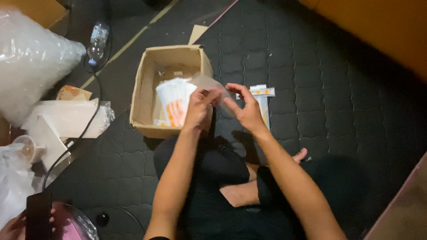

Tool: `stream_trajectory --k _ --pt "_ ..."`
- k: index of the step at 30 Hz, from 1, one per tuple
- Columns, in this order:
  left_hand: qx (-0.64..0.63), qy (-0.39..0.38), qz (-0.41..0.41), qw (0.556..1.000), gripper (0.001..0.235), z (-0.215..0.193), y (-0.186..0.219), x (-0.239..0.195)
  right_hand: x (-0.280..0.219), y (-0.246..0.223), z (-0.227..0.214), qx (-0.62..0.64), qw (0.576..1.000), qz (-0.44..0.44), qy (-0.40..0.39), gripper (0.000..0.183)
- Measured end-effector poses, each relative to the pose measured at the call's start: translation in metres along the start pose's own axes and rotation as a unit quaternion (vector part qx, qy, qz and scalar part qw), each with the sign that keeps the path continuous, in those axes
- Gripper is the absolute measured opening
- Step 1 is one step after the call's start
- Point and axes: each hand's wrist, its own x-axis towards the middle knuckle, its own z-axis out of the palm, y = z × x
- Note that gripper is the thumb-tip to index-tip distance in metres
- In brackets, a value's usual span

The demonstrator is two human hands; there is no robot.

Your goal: The person picks up and handles plastic packaging sleeves one by one, turning them over to check the orange-and-white printed areas before stacking them on the floor.

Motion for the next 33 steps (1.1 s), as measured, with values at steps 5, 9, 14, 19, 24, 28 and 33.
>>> stream_trajectory --k 5,9,14,19,24,28,33 --pt "0.073 -0.031 -0.036 0.996 0.020 -0.007 -0.056 -0.012 -0.005 0.000 -0.024 -0.046 0.998 -0.040 0.006 0.015" --pt "0.250 -0.114 -0.071 0.959 0.035 0.014 -0.031 -0.027 -0.019 0.016 -0.050 -0.027 0.999 0.030 -0.032 0.006" --pt "0.251 -0.081 -0.040 0.964 0.022 0.000 -0.046 -0.024 -0.036 0.020 -0.083 -0.091 0.989 0.078 -0.091 0.008" --pt "0.280 -0.142 -0.060 0.947 0.016 0.018 -0.062 -0.037 -0.045 0.022 -0.087 -0.076 0.979 0.142 -0.121 0.019" --pt "0.230 -0.116 -0.071 0.964 0.022 0.004 -0.058 -0.028 -0.051 0.044 -0.092 0.085 0.967 0.200 -0.137 0.012" --pt "0.182 -0.037 -0.085 0.979 0.023 -0.009 -0.048 -0.029 -0.051 0.045 -0.110 0.068 0.972 0.194 -0.117 0.011" --pt "0.153 0.031 -0.084 0.984 0.021 -0.013 -0.035 -0.033 -0.058 0.034 -0.133 0.054 0.972 0.216 -0.077 0.017"
